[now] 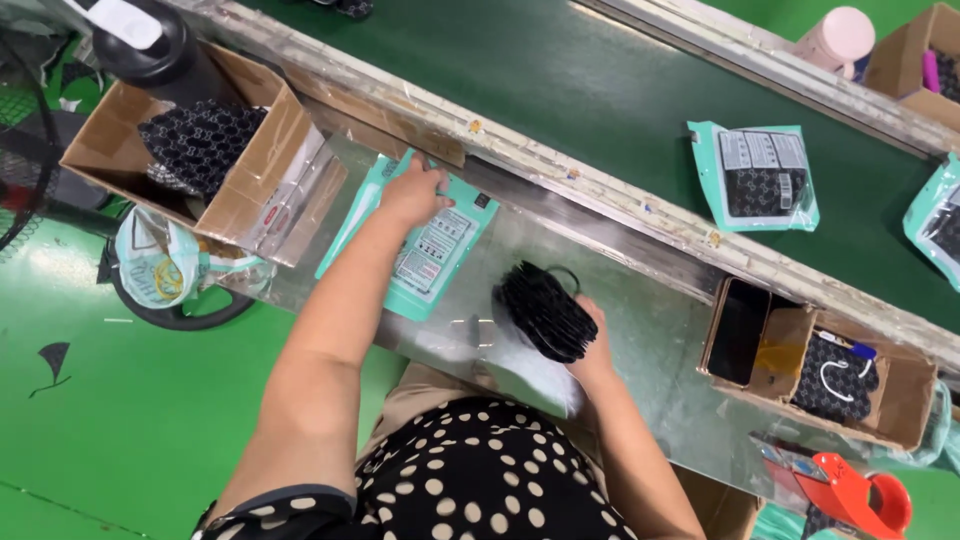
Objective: Manually bagging stacks of masks from a conveyor belt into plastic pouches.
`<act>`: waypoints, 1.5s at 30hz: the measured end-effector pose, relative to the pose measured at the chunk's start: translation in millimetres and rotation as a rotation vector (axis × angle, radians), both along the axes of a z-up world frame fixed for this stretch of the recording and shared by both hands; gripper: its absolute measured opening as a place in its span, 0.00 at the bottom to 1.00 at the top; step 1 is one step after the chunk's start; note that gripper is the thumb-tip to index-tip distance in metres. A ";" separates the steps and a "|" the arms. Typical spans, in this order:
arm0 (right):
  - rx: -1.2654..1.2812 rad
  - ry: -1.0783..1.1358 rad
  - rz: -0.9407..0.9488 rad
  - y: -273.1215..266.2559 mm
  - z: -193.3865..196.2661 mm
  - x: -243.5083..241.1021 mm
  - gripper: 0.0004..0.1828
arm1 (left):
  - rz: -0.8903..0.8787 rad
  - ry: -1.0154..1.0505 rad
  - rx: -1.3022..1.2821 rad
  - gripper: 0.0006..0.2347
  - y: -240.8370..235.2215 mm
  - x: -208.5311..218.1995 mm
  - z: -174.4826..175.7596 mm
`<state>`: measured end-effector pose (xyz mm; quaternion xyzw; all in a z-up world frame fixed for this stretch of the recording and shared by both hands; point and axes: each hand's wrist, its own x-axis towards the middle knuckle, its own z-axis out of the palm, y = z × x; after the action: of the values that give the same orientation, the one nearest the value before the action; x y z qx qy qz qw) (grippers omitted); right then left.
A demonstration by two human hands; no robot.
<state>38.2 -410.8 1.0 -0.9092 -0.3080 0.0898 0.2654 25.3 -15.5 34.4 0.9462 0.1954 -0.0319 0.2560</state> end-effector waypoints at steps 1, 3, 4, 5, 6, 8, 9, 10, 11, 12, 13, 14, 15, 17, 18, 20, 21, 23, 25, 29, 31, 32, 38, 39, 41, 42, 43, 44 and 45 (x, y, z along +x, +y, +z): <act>0.001 -0.003 -0.008 -0.2 0.5 -5.3 0.13 | -0.008 -0.003 0.001 0.14 -1.1 -1.6 -2.9; 0.705 0.461 -0.191 5.1 1.2 -6.9 0.13 | -0.033 -0.110 0.006 0.13 2.2 1.6 -6.2; 0.703 0.463 -0.196 3.7 4.8 -6.6 0.13 | -0.036 -0.106 0.003 0.13 1.1 -2.7 -8.5; 0.473 0.076 -0.085 2.3 7.6 -6.0 0.13 | -0.052 -0.193 -0.016 0.12 0.1 -6.8 -11.4; 0.228 -0.296 0.022 0.5 9.8 -9.0 0.14 | -0.072 -0.273 -0.035 0.12 -1.1 -12.5 -14.6; 0.346 -0.086 -0.063 -7.2 -12.9 -8.1 0.17 | -0.117 -0.350 -0.036 0.12 -20.7 -20.8 5.9; 0.466 0.117 -0.133 -9.0 -23.8 -3.9 0.21 | -0.154 -0.436 -0.035 0.12 -28.6 -21.1 17.9; 0.468 0.117 -0.145 -5.7 -5.8 -5.8 0.21 | -0.165 -0.434 -0.037 0.12 -43.6 -23.2 24.0; 0.500 0.337 -0.066 -2.1 11.6 -7.9 0.22 | -0.321 -0.483 -0.057 0.09 -58.4 -25.9 29.6; 0.523 0.568 0.012 -2.8 28.6 -15.7 0.24 | -0.472 -0.522 -0.088 0.07 -77.1 -35.5 32.8; 0.520 0.579 -0.001 -2.3 -2.2 -9.9 0.24 | -0.477 -0.510 -0.099 0.07 -89.7 -46.4 39.5; 0.760 0.816 -0.157 0.8 -32.6 1.5 0.22 | -0.589 -0.568 0.002 0.07 -99.4 -52.7 48.3; 1.001 1.048 -0.319 3.8 -61.9 12.6 0.20 | -0.700 -0.625 0.105 0.10 -109.0 -59.4 58.2; 0.814 0.879 -0.459 23.2 20.7 9.0 0.17 | -0.741 -0.635 0.132 0.10 -103.4 -59.6 56.0; 0.608 0.727 -0.597 31.2 60.8 2.8 0.15 | -0.768 -0.627 0.146 0.10 -101.7 -63.4 53.5; 0.607 0.575 -0.287 32.1 45.6 -4.7 0.14 | -0.819 -0.650 0.060 0.11 -115.4 -61.9 70.3; 0.593 0.423 0.019 30.4 36.8 -13.9 0.13 | -0.863 -0.669 -0.030 0.12 -124.2 -65.7 76.9; 0.532 0.586 -0.007 16.9 -3.1 -26.5 0.10 | -0.757 -0.727 -0.207 0.11 -136.9 -76.8 79.8; 0.497 0.694 -0.012 26.2 7.4 -15.8 0.07 | -0.669 -0.821 -0.337 0.11 -134.5 -60.5 105.5; 0.579 0.718 0.007 28.6 32.1 -33.4 0.19 | -0.321 -0.747 -0.153 0.09 -130.6 -61.4 118.4; 0.356 0.729 0.072 32.7 47.4 -24.5 0.14 | -0.370 -0.638 -0.171 0.03 -131.5 -59.4 110.2; 0.378 0.516 0.226 39.5 74.8 -23.7 0.18 | -0.403 -0.683 -0.177 0.03 -135.2 -60.7 112.2; 0.505 0.685 0.047 24.0 43.1 -25.1 0.15 | -0.299 -0.748 -0.148 0.03 -128.6 -61.3 113.5; 0.664 0.712 0.027 20.3 35.4 -24.2 0.15 | -0.274 -0.742 -0.132 0.04 -127.3 -61.2 114.6; 0.527 0.549 0.192 20.7 34.1 -24.2 0.12 | -0.348 -0.741 -0.140 0.03 -140.9 -62.3 116.6; 0.398 0.390 0.344 23.3 32.6 -25.6 0.10 | -0.431 -0.729 -0.144 0.03 -145.8 -63.3 118.1; 0.400 0.386 0.347 34.7 61.8 -27.5 0.10 | -0.430 -0.732 -0.140 0.03 -155.5 -64.6 115.7; 0.325 0.436 0.359 45.3 91.1 -30.6 0.15 | -0.503 -0.724 -0.130 0.03 -165.7 -66.2 113.0; 0.249 0.485 0.370 55.9 120.4 -34.0 0.21 | -0.576 -0.715 -0.121 0.04 -175.7 -67.9 110.4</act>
<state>4.3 -354.9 121.4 -0.7505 -0.4043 0.3120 0.4195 -42.6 -191.2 144.8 0.8969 -0.1784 0.2153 0.3426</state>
